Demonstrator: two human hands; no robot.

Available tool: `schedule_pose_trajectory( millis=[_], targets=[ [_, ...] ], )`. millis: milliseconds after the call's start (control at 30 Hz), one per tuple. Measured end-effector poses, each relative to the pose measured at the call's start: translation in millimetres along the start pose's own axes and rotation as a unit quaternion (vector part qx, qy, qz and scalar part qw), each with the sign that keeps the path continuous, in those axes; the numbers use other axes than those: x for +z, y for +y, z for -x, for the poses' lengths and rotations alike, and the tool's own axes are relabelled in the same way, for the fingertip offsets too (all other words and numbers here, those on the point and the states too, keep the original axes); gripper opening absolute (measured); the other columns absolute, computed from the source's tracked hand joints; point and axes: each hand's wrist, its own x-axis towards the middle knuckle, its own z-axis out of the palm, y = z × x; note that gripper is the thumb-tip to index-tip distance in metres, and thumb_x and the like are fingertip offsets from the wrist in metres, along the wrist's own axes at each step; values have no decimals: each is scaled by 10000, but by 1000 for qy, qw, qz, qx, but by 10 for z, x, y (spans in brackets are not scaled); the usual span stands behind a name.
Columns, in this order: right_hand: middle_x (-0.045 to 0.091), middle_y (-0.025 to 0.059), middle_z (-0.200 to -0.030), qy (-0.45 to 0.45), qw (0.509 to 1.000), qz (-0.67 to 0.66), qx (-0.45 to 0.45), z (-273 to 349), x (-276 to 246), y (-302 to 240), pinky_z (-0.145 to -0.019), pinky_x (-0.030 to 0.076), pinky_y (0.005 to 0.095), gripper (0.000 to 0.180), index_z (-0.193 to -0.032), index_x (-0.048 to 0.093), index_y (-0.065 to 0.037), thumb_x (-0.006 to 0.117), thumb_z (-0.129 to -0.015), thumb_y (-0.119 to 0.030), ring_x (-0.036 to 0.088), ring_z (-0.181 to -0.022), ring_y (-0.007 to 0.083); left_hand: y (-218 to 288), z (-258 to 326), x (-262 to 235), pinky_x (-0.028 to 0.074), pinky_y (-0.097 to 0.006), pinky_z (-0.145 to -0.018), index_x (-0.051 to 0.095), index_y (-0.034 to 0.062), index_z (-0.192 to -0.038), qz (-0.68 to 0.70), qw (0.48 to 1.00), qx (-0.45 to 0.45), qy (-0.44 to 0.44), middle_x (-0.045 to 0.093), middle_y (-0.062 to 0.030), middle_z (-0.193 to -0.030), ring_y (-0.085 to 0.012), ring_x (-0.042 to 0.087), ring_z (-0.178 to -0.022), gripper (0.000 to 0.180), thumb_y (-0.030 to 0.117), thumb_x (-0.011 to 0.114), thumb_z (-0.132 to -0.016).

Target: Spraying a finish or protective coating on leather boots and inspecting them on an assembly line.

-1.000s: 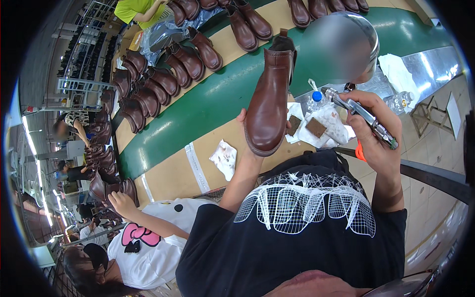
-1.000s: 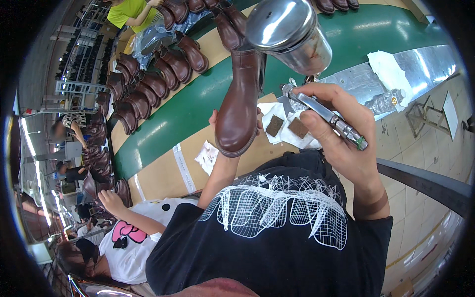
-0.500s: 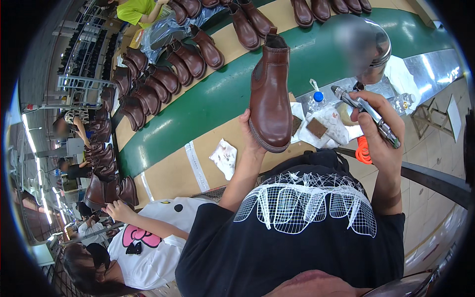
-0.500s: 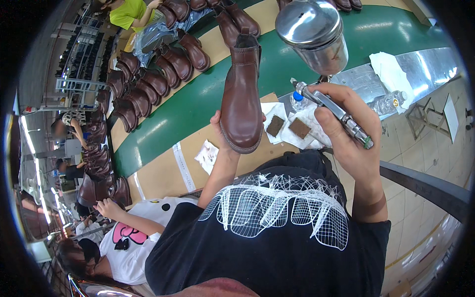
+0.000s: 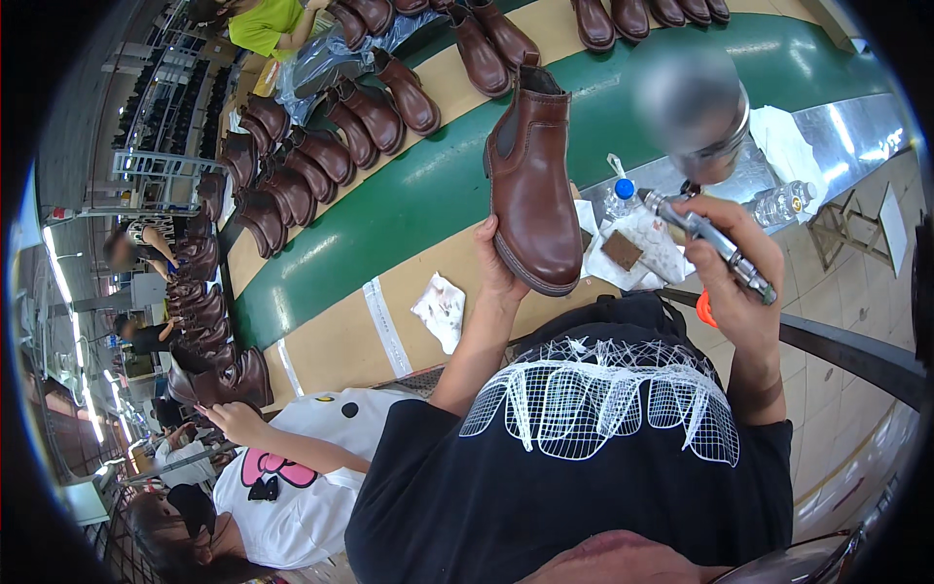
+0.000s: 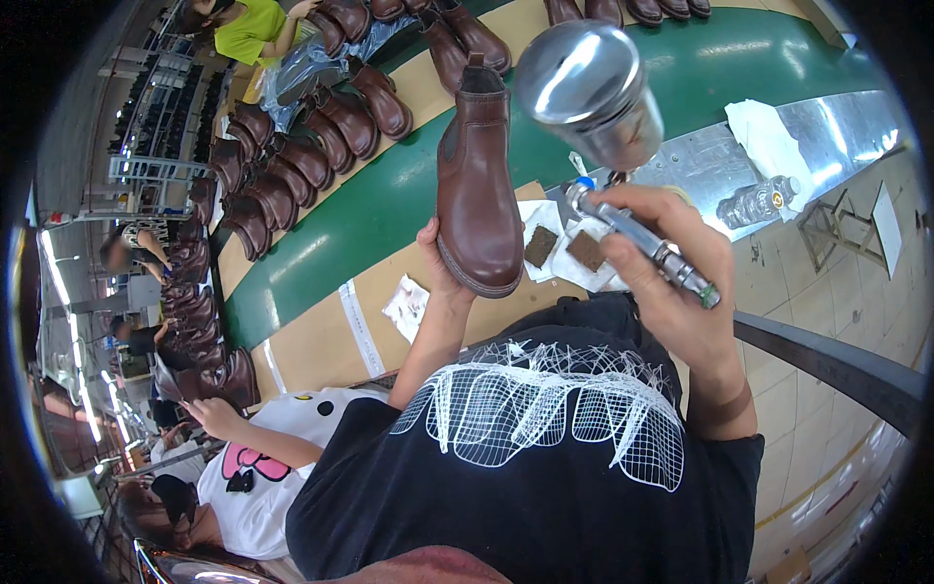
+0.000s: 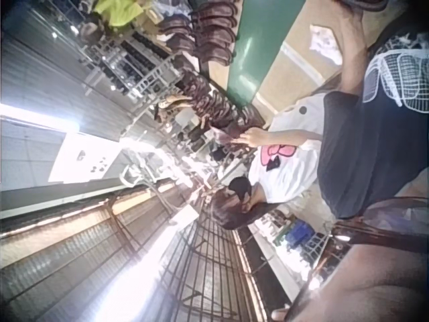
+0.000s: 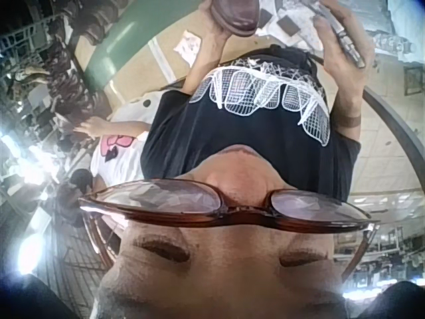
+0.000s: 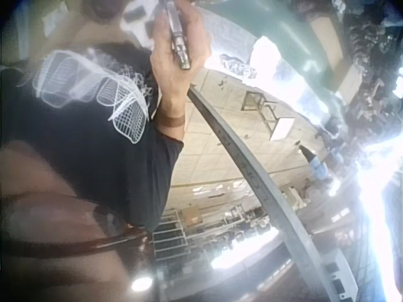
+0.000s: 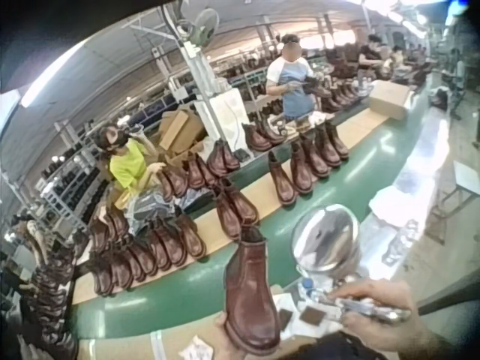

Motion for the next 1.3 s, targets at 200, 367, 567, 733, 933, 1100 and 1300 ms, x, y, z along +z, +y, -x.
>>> schedule_pose_trajectory(
  millis=[200,367,567,733,933,1100,1300],
  targets=[
    [692,75,-1002,-1,1000,-4,-10,-4,-16,28,-780,477,244,244,-1151,652,23,645,-912,-27,616,-864,95,60,-6,-119,556,-556,-923,347,25,-1469,72,995,-36,-61,521,-248,-1343,-441,625,-1106,865,589,593,-861],
    [659,51,-949,43,999,20,16,20,-129,7,-759,460,221,255,-1189,653,14,592,-960,-81,599,-848,88,117,38,-187,596,-447,-818,406,30,-1436,279,942,-133,-133,525,-306,-1240,-433,641,-964,802,633,516,-918],
    [664,57,-947,10,1000,18,12,79,-83,113,-775,466,235,258,-1188,657,12,605,-959,-95,618,-878,98,76,72,-186,512,-315,-614,480,34,-1364,364,899,-196,-145,550,-181,-1149,-271,621,-776,518,359,566,-969],
    [666,62,-977,-13,1000,0,27,85,-51,136,-799,478,247,254,-1178,657,17,614,-948,-81,623,-884,105,105,71,-162,497,-298,-591,502,25,-1341,385,886,-197,-165,540,-140,-1123,-249,610,-751,497,336,582,-962],
    [667,65,-982,-46,999,-19,17,36,-8,95,-792,477,243,256,-1164,652,32,634,-937,-83,620,-885,104,74,18,-253,501,-323,-594,476,19,-1361,378,887,-194,-178,528,-135,-1120,-249,604,-760,498,312,571,-970],
    [655,50,-961,-47,999,-15,13,33,-31,37,-734,450,219,247,-1153,660,22,641,-924,-67,573,-829,78,142,53,-189,580,-484,-823,335,12,-1470,327,920,-155,-150,491,-286,-1286,-442,626,-1024,805,545,572,-916],
    [669,53,-928,-34,997,-8,62,-86,-30,211,-728,454,215,259,-1148,659,25,597,-898,3,599,-839,85,80,-72,-575,555,-540,-939,327,2,-1478,352,917,-121,-141,466,-313,-1354,-489,595,-1115,868,569,600,-880]
  ],
)
